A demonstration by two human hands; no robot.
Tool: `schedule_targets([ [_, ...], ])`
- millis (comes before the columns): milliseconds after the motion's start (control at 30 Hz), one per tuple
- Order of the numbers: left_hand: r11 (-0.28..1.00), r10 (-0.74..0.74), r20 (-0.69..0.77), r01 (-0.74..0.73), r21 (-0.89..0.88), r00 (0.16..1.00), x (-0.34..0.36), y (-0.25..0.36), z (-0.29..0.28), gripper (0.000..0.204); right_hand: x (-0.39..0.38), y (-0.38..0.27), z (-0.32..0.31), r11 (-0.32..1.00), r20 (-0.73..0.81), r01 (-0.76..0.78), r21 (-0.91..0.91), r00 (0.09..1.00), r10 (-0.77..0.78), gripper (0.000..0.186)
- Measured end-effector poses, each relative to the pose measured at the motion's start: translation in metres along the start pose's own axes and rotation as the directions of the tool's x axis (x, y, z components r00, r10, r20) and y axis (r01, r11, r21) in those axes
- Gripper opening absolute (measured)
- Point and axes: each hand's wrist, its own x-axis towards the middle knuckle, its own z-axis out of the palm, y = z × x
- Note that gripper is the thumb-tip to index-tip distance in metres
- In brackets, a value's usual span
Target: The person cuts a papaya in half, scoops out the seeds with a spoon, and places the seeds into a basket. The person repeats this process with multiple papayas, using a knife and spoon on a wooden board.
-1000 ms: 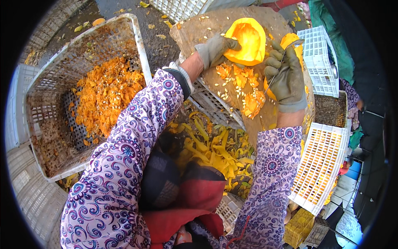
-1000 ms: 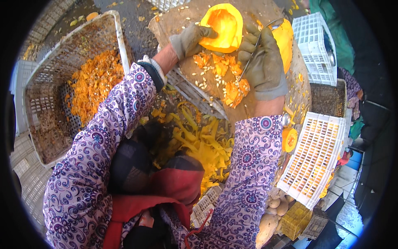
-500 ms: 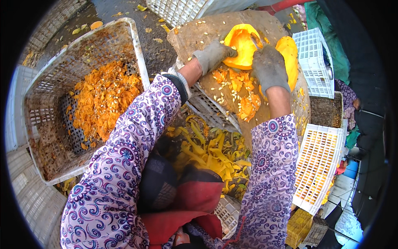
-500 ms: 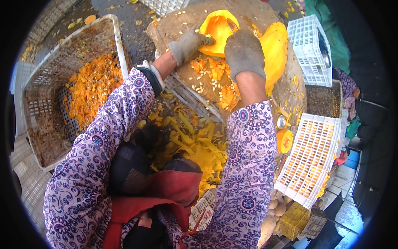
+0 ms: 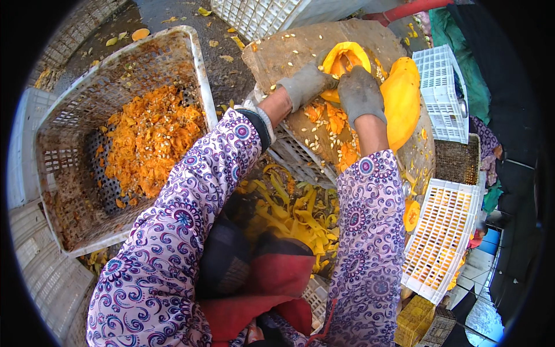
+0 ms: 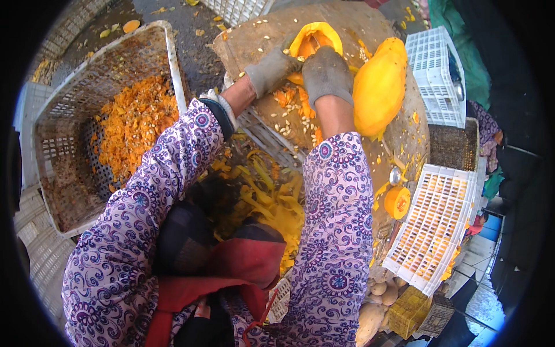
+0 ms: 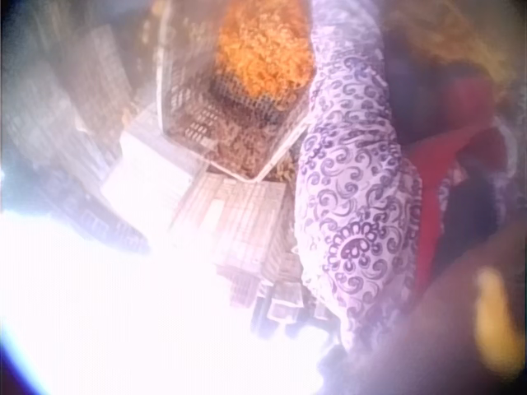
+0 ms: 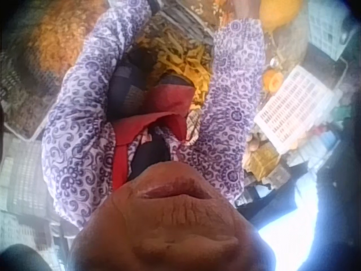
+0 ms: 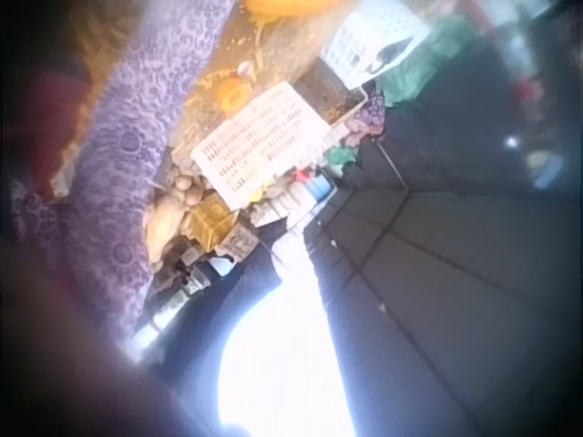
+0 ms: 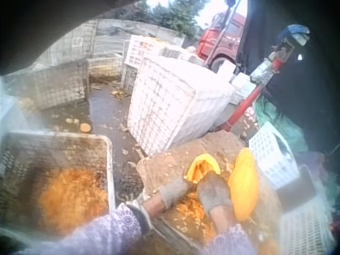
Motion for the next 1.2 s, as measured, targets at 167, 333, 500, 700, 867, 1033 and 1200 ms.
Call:
schedule_targets([
  [167, 0.932, -0.044, 0.058, 0.061, -0.356, 0.997, -0.003, 0.002, 0.004, 0.043, -0.01, 0.012, 0.0, 0.989, -0.048, 0.148, -0.014, 0.988, -0.148, 0.028],
  [333, 0.745, -0.233, 0.188, 0.299, -0.596, 0.954, -0.001, 0.002, 0.002, 0.038, -0.033, 0.017, 0.004, 0.988, 0.031, 0.151, 0.027, 0.988, -0.151, 0.026],
  [500, 0.741, -0.205, 0.181, 0.273, -0.613, 0.962, 0.0, 0.004, 0.0, 0.035, -0.038, 0.022, -0.003, 0.988, -0.051, 0.153, 0.023, 0.987, -0.151, 0.028],
  [700, 0.791, -0.148, 0.189, 0.231, -0.566, 0.971, -0.002, 0.007, 0.0, 0.057, -0.016, 0.016, -0.009, 0.994, -0.106, 0.109, 0.029, 0.989, -0.105, 0.035],
  [867, 0.7, -0.106, 0.213, 0.225, -0.677, 0.971, 0.003, 0.0, 0.003, 0.056, 0.004, 0.01, -0.003, 0.998, -0.105, 0.053, 0.016, 0.993, -0.051, 0.033],
  [1033, 0.776, -0.081, 0.174, 0.172, -0.607, 0.981, 0.006, -0.01, 0.005, 0.053, 0.004, 0.008, 0.002, 0.986, -0.03, 0.131, -0.103, 0.99, -0.135, 0.029],
  [1200, 0.985, 0.17, 0.179, -0.172, -0.009, 0.969, 0.006, -0.015, -0.005, 0.05, -0.011, 0.006, 0.004, 0.994, -0.07, 0.111, 0.001, 0.991, -0.111, 0.026],
])
